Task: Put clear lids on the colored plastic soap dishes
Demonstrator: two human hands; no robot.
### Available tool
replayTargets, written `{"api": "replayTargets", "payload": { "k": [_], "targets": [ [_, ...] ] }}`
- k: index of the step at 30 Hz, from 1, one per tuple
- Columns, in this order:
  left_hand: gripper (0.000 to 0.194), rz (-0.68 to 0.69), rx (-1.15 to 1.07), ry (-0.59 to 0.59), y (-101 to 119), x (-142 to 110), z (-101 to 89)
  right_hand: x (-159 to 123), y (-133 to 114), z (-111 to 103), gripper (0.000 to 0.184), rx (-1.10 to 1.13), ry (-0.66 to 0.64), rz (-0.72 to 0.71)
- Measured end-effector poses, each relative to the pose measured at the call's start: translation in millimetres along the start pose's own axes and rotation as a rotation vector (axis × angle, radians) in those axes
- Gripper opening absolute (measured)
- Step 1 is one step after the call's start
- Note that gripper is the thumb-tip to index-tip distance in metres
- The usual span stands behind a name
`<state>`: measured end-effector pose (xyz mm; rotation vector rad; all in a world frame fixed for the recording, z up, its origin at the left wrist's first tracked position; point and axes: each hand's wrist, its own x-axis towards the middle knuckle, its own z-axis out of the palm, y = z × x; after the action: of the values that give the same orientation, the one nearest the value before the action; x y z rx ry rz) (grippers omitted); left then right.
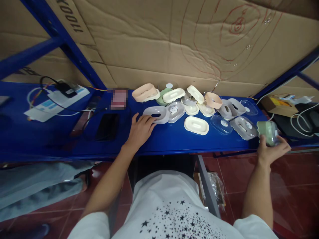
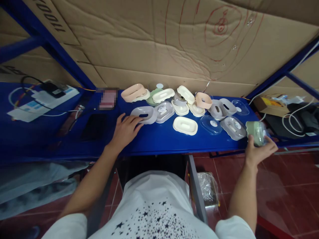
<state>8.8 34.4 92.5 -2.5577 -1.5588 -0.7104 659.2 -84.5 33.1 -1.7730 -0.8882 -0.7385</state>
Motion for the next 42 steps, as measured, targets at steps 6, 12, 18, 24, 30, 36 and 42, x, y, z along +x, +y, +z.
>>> {"api": "replayTargets", "payload": {
  "k": [6,12,18,24,30,36,42],
  "targets": [
    [0.031,-0.053,0.030,0.127,-4,-52,-14.7,17,16,30,0.069,-0.079,-0.039,0.085],
    [0.031,-0.131,0.080,0.067,-8,-62,-7.9,25,-6,30,0.058,-0.091,-0.185,-0.010],
    [0.041,-0.076,0.020,0.041,6,-28,1.7,-14,-163,17,0.047,0.160,-0.239,-0.485],
    [0.041,0.026,-0.118,0.052,46,3,-3.7,-64,-332,95,0.062,0.446,-1.014,-0.997],
    [0.041,-0.066,-0.235,0.140,56,-2,2.7,-56,-368,142,0.054,0.601,-1.188,-1.014],
    [0.061,-0.122,-0.145,-0.014,76,25,25.6,-42,-353,129,0.044,0.607,-0.992,-0.856],
    [0.039,-0.091,-0.044,-0.158,88,54,33.7,-46,-360,118,0.042,0.453,-0.850,-0.882]
  ]
}}
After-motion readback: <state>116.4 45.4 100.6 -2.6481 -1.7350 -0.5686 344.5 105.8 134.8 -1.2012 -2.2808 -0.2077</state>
